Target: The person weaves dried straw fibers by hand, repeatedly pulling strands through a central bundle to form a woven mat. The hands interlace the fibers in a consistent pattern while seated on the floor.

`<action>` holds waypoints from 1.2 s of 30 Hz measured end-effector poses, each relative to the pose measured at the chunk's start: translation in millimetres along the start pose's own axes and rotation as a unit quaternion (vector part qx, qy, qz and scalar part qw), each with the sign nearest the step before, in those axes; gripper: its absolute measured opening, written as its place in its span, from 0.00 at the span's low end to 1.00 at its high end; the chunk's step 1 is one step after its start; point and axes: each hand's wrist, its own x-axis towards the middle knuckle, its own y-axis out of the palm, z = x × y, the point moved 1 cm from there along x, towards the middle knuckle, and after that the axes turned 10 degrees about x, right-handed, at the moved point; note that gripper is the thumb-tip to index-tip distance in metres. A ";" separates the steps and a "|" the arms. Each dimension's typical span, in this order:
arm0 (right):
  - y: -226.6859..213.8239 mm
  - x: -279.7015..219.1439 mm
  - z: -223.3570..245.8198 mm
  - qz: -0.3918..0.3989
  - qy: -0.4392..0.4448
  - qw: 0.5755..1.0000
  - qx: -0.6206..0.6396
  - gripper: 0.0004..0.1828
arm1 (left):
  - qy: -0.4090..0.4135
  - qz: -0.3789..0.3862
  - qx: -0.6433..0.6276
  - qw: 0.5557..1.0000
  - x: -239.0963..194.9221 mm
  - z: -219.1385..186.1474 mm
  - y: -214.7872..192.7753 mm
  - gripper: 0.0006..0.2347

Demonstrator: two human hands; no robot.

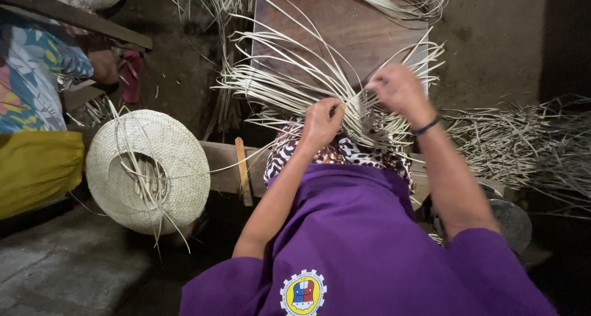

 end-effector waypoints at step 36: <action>-41.2 -8.2 65.0 0.312 0.027 0.938 0.148 0.18 | 0.025 -0.069 -0.049 0.996 -1.3 23.4 14.4 0.09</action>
